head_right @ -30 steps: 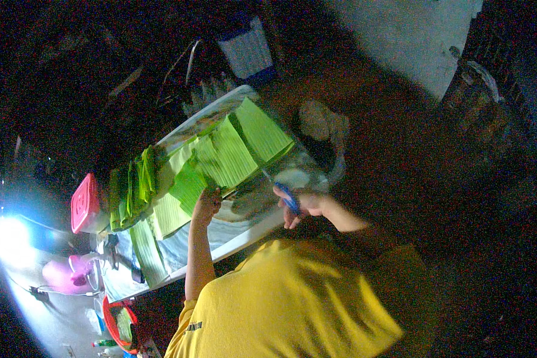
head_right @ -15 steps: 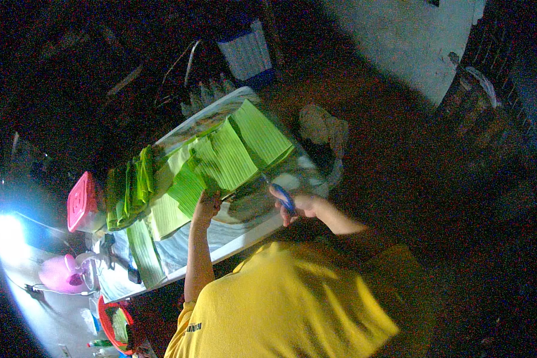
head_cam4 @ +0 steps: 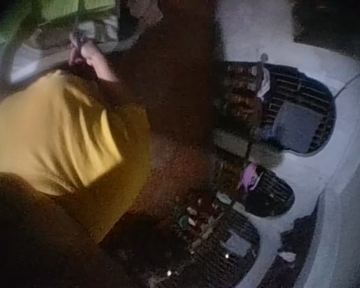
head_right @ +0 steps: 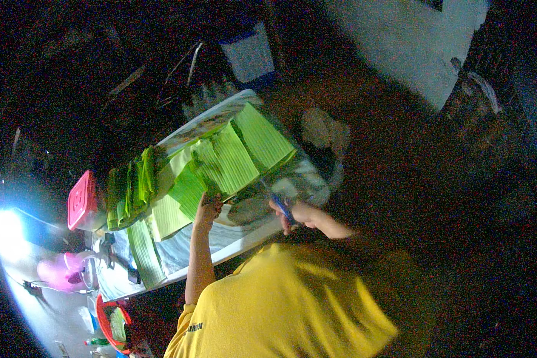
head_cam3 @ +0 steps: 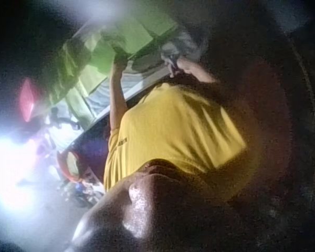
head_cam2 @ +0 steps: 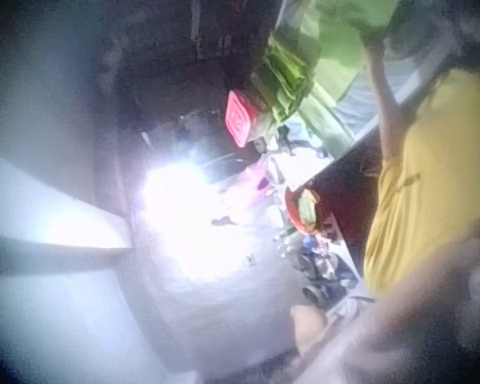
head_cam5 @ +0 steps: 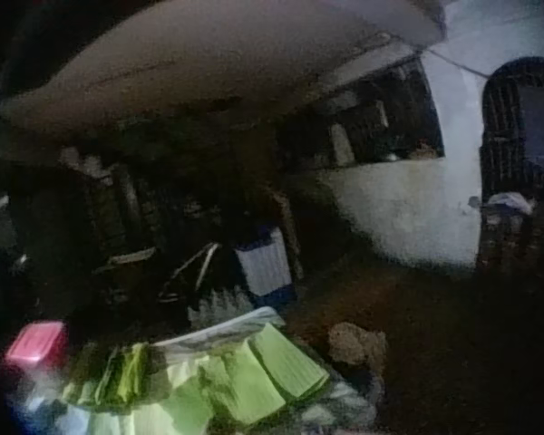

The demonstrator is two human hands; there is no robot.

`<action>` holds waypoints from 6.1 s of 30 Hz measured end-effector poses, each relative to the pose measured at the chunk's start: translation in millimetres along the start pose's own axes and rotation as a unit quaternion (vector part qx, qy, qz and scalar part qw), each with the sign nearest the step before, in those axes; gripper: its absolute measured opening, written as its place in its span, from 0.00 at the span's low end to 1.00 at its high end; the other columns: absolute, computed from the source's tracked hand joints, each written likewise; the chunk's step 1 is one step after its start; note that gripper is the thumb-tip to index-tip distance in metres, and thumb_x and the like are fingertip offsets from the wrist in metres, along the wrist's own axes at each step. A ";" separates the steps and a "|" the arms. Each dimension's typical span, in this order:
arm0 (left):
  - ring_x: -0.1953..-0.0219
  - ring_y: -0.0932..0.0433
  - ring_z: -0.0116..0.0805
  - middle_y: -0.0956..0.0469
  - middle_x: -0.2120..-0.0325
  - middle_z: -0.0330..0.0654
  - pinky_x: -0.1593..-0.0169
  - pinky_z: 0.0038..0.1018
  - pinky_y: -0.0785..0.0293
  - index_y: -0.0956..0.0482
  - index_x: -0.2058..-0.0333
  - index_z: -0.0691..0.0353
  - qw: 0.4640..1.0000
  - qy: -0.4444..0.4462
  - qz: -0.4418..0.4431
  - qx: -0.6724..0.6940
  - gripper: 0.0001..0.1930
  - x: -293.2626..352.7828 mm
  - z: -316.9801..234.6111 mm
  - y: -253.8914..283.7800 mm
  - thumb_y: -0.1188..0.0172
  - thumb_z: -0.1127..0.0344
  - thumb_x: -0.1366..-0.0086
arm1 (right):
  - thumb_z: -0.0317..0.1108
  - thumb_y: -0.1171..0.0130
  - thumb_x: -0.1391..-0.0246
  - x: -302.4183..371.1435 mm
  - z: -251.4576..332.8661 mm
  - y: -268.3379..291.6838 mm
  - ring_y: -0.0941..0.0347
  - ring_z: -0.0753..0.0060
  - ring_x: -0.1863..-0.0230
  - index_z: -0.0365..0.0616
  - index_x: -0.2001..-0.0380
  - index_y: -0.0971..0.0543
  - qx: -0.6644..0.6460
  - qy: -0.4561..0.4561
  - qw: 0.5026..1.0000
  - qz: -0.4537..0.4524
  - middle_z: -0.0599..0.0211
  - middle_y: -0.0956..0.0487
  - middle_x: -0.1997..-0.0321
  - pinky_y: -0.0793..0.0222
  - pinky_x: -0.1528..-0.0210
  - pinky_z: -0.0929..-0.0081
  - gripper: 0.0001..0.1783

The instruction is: The person uses blue-handled scissors to trim and cut large green banana leaves on a table. They repeatedly align the leaves, cut along edges, and stack the trimmed pieces. A second person is visible nearby but does not assist with the cutting.

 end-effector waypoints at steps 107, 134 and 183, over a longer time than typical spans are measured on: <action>0.62 0.24 0.35 0.26 0.60 0.45 0.61 0.29 0.24 0.34 0.51 0.69 0.983 0.034 -0.097 0.154 0.17 123.6 50.6 103.3 0.53 0.65 0.35 | 0.23 0.54 0.54 -57.9 77.7 -207.4 0.26 0.51 0.63 0.42 0.61 0.32 0.614 0.502 0.608 0.038 0.50 0.24 0.62 0.29 0.62 0.60 0.13; 0.60 0.28 0.35 0.28 0.61 0.49 0.57 0.28 0.32 0.34 0.53 0.69 0.901 -0.100 -0.393 -0.157 0.19 211.1 13.2 168.0 0.44 0.68 0.42 | 0.30 0.40 0.60 -35.4 76.7 -172.4 0.27 0.55 0.65 0.44 0.67 0.30 0.571 0.478 0.667 0.009 0.56 0.24 0.68 0.31 0.63 0.62 0.14; 0.77 0.29 0.25 0.30 0.76 0.42 0.76 0.22 0.31 0.41 0.50 0.73 0.977 -0.021 -0.210 0.013 0.23 170.3 29.1 98.8 0.44 0.69 0.41 | 0.64 0.53 0.51 14.6 -42.4 -148.4 0.26 0.71 0.80 0.45 0.76 0.28 -0.111 -0.255 0.956 0.097 0.67 0.26 0.82 0.30 0.77 0.77 0.29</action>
Point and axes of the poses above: each hand's wrist, its own x-axis away from the middle knuckle, its own y-axis out of the back of the hand, z = x × y, the point moved 9 cm from there along -x, towards the middle knuckle
